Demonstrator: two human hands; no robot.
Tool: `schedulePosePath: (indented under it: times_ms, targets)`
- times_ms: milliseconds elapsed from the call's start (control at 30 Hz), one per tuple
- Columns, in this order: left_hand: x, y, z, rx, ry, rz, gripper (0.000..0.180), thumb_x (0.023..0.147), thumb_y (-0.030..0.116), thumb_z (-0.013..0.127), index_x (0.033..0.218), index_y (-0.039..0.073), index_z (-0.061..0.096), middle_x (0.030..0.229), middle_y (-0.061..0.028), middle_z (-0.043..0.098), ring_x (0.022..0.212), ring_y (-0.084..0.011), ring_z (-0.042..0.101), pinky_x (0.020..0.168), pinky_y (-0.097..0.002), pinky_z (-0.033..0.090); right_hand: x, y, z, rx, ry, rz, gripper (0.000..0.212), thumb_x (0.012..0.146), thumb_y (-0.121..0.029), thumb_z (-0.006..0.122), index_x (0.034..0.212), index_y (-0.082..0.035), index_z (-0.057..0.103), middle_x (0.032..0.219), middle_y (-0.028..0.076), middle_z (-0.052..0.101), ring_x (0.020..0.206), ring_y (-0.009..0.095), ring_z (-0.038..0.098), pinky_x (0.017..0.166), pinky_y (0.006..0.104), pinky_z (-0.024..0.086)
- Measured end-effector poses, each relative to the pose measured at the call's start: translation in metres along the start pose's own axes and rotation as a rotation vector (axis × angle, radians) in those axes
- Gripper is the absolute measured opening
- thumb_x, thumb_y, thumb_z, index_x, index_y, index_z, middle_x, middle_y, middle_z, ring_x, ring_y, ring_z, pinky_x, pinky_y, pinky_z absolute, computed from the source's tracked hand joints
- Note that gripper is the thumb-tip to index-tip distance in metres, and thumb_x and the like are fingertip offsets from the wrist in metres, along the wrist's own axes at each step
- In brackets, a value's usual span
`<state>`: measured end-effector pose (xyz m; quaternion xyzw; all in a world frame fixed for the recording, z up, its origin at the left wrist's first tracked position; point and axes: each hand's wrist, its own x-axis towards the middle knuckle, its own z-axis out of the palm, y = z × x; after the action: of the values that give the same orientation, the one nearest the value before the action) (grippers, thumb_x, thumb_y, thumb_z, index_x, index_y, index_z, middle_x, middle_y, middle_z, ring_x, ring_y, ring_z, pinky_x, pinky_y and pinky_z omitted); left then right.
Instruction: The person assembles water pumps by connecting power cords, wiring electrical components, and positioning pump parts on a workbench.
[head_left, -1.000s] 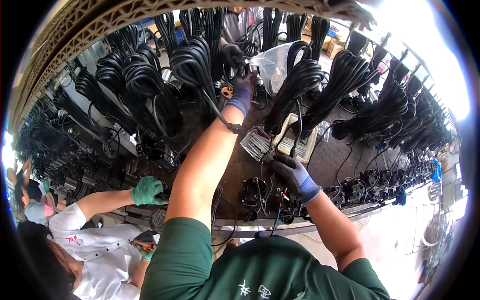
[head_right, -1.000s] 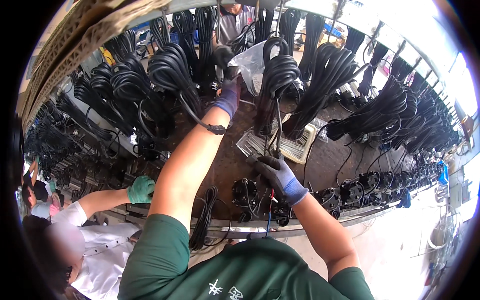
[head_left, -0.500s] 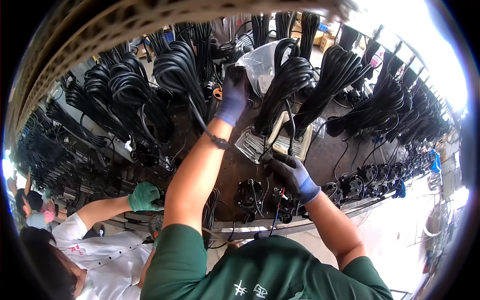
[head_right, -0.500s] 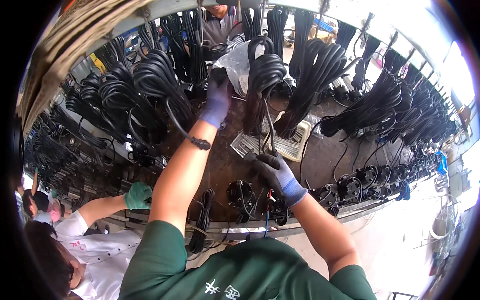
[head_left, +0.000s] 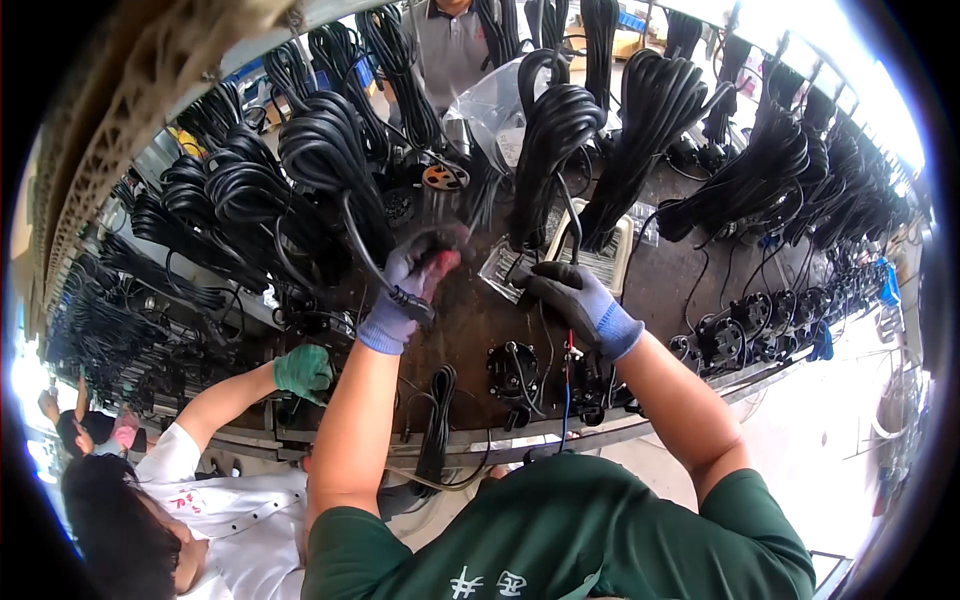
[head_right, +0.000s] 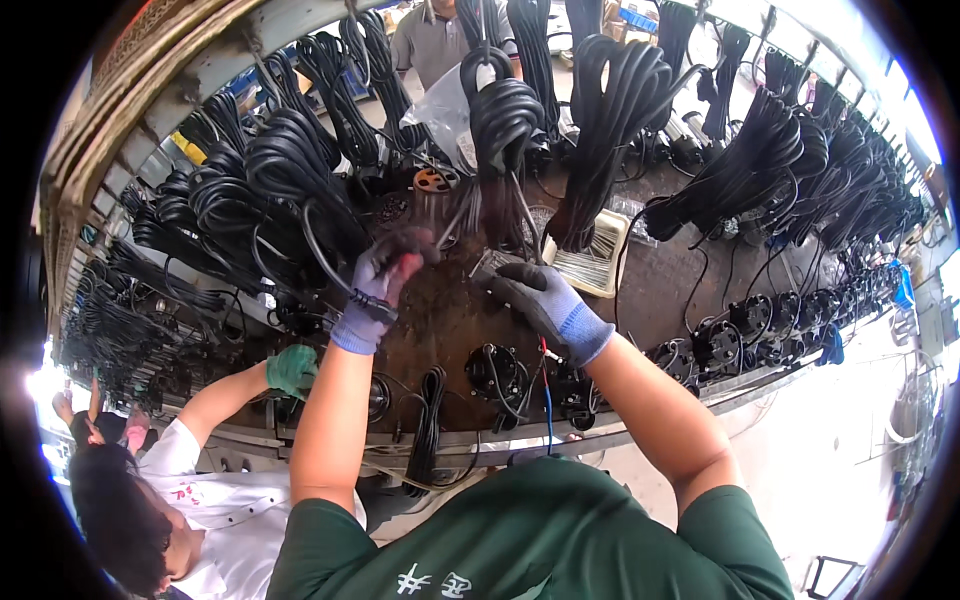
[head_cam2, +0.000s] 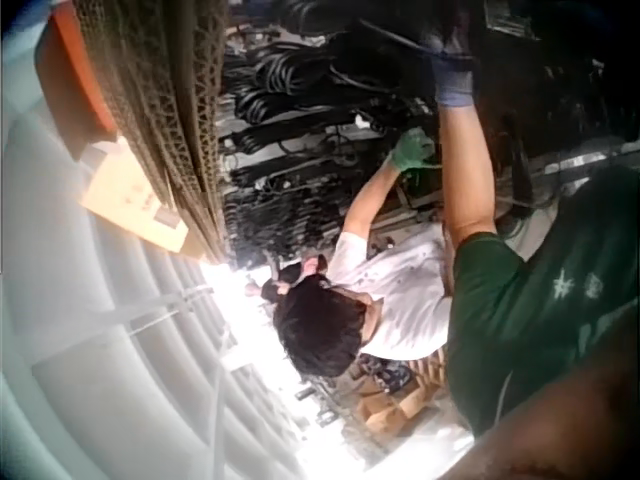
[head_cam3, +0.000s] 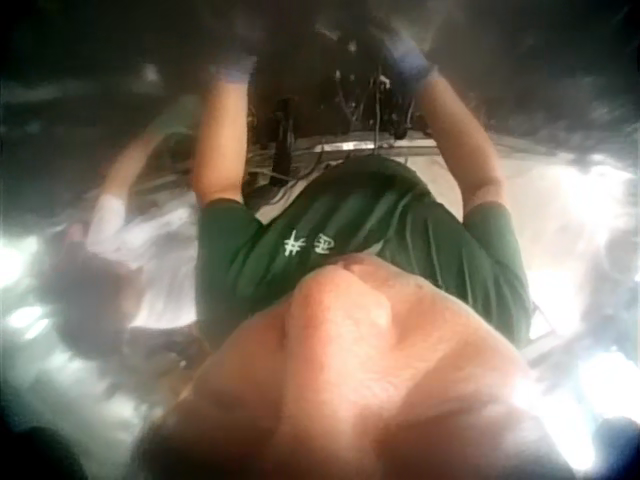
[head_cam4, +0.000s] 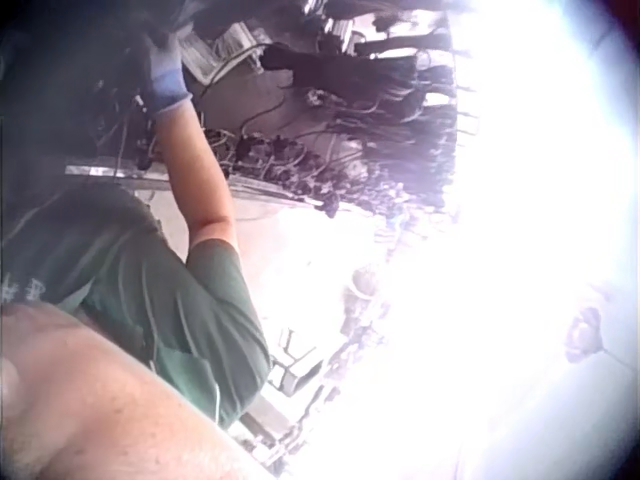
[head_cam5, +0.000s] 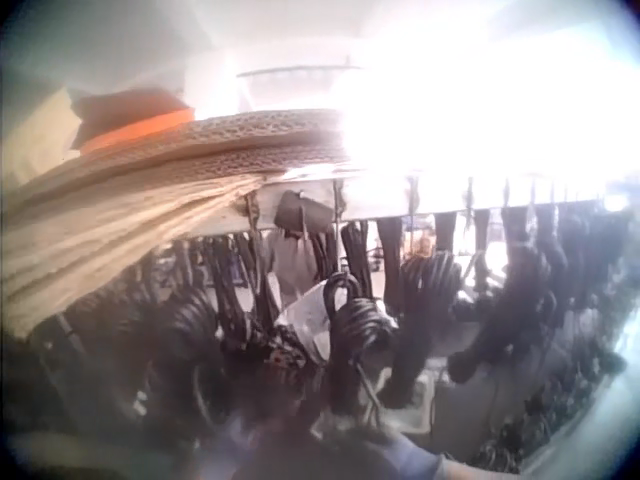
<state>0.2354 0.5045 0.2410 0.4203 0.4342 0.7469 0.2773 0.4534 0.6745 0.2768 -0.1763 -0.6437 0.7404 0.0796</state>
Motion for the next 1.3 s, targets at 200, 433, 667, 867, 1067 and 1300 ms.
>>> schedulePosePath:
  times_ms: [200,433,667,867,1067,1300]
  targets:
    - [-0.039,-0.026,0.031,0.23,0.124,-0.179,0.058,0.095,0.045,0.068,0.134,0.003,0.063,0.118,-0.0038,0.067,0.094,-0.0045,0.054,0.087,-0.0225,0.045,0.004,0.001,-0.013,-0.452,-0.154,0.061,0.027,0.099,-0.023,0.061,0.118,-0.006,0.07,0.098,0.011,0.072,0.082,0.015,0.067,0.073,0.0303,0.053]
    - [-0.042,-0.041,0.04,0.287,-0.024,-0.213,0.059,0.093,0.051,0.068,0.129,0.004,0.066,0.104,0.0046,0.064,0.089,-0.0038,0.051,0.085,-0.0213,0.042,0.018,0.039,-0.041,-0.642,-0.32,-0.396,0.03,0.099,-0.018,0.058,0.126,-0.017,0.071,0.107,0.009,0.072,0.088,0.016,0.068,0.078,0.0295,0.054]
    - [-0.044,-0.044,0.039,0.168,-0.064,-0.339,0.049,0.092,0.037,0.074,0.125,0.001,0.067,0.1,0.0053,0.065,0.086,-0.0014,0.054,0.082,-0.0178,0.043,0.016,0.056,-0.055,-0.773,-0.335,-0.467,0.039,0.095,-0.011,0.058,0.133,-0.016,0.066,0.113,0.011,0.069,0.091,0.018,0.069,0.074,0.0298,0.056]
    - [-0.053,-0.047,0.045,0.027,-0.082,-0.558,0.039,0.093,0.021,0.074,0.124,-0.001,0.067,0.098,0.0037,0.067,0.082,-0.0015,0.055,0.076,-0.0164,0.044,0.0,0.061,-0.051,-0.456,-0.291,-0.009,0.038,0.096,-0.029,0.067,0.122,-0.002,0.069,0.106,0.012,0.074,0.093,0.014,0.066,0.086,0.0288,0.052]
    - [-0.06,-0.047,0.059,0.084,-0.201,-0.717,0.033,0.093,0.005,0.067,0.125,-0.003,0.066,0.103,-0.001,0.07,0.079,-0.0035,0.058,0.07,-0.0196,0.046,0.005,0.084,-0.074,-1.017,-0.262,-1.096,0.036,0.097,-0.027,0.065,0.121,0.001,0.068,0.096,0.008,0.069,0.081,0.011,0.064,0.072,0.0256,0.053]
    - [-0.071,-0.068,0.063,-0.07,-0.046,-0.631,0.044,0.092,0.01,0.072,0.134,0.0,0.061,0.105,0.0002,0.07,0.081,-0.0036,0.059,0.071,-0.019,0.047,-0.018,0.055,-0.055,-0.426,-0.169,0.001,0.031,0.094,-0.025,0.067,0.111,0.0,0.072,0.083,0.005,0.067,0.075,0.01,0.061,0.065,0.0258,0.05]
